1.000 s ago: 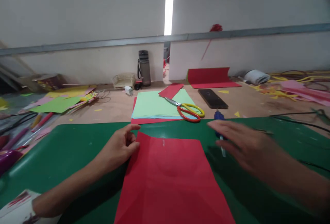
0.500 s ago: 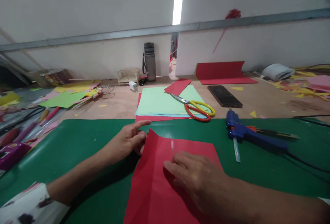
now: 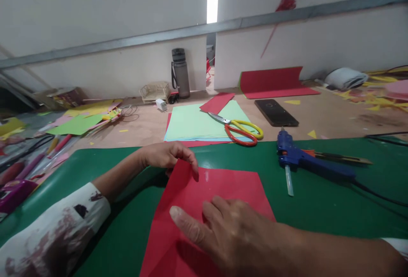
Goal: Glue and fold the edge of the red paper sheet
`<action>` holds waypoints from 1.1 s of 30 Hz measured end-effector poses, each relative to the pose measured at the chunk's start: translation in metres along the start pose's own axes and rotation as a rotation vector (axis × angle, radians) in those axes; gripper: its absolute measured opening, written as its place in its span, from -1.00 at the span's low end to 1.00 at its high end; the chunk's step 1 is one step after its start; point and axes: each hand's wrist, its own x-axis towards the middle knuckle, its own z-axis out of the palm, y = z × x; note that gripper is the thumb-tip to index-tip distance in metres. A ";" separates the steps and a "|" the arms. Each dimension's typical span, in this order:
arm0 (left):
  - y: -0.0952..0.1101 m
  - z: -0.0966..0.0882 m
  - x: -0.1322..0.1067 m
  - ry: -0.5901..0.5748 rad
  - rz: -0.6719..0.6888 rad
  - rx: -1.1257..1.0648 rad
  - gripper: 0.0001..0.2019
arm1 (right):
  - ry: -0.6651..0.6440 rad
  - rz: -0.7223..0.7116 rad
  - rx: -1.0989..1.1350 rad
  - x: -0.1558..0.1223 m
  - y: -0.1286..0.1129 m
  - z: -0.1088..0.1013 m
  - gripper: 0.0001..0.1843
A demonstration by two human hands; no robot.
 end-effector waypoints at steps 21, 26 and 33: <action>-0.002 -0.004 0.009 -0.193 -0.134 0.045 -0.85 | 0.104 -0.008 -0.018 0.010 -0.011 0.006 -0.57; 0.001 -0.001 0.011 -0.180 -0.176 0.104 -0.87 | 0.196 -0.023 0.000 0.011 -0.012 0.010 -0.51; 0.006 0.003 0.014 -0.174 -0.263 0.199 -0.86 | 0.184 -0.048 -0.118 0.010 -0.011 0.011 -0.65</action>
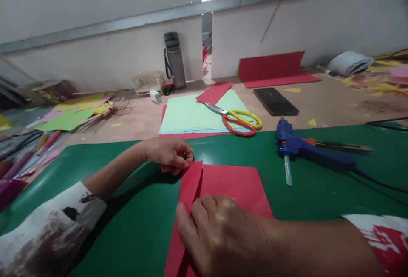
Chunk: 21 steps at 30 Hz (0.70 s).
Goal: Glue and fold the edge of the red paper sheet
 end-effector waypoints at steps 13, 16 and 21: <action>0.003 0.014 0.008 0.262 -0.110 -0.019 -0.61 | 0.075 0.143 -0.096 -0.008 -0.006 0.006 -0.78; 0.006 0.016 0.009 0.315 -0.134 0.042 -0.63 | 0.089 0.143 -0.086 -0.007 -0.005 0.004 -0.77; 0.006 0.017 0.009 0.334 -0.145 0.064 -0.64 | 0.050 0.053 -0.079 -0.007 0.000 -0.002 -0.77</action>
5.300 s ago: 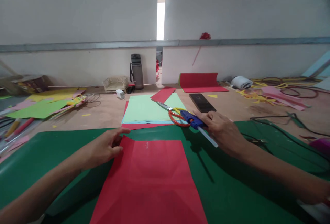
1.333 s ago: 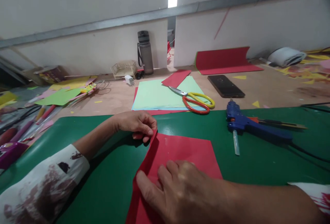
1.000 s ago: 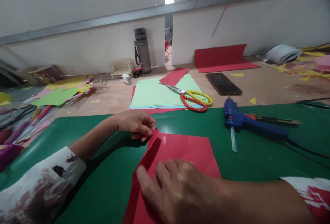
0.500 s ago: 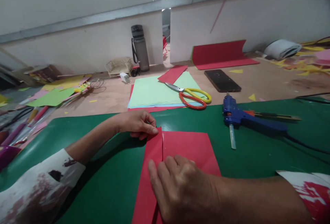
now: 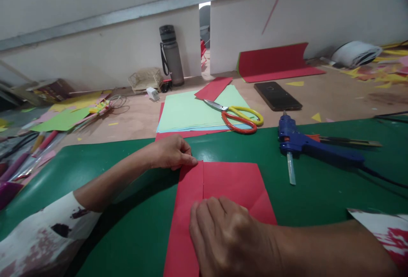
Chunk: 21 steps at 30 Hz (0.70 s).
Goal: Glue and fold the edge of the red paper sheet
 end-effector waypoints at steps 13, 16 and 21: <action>0.000 0.006 0.003 0.080 -0.002 0.091 -0.67 | -0.037 -0.109 0.046 -0.001 0.005 0.003 -0.86; -0.001 0.007 0.003 0.093 0.010 0.119 -0.67 | -0.039 -0.104 0.041 -0.001 0.006 0.002 -0.85; -0.002 0.008 0.001 0.132 0.061 0.182 -0.66 | -0.055 -0.098 0.038 0.001 0.007 0.002 -0.84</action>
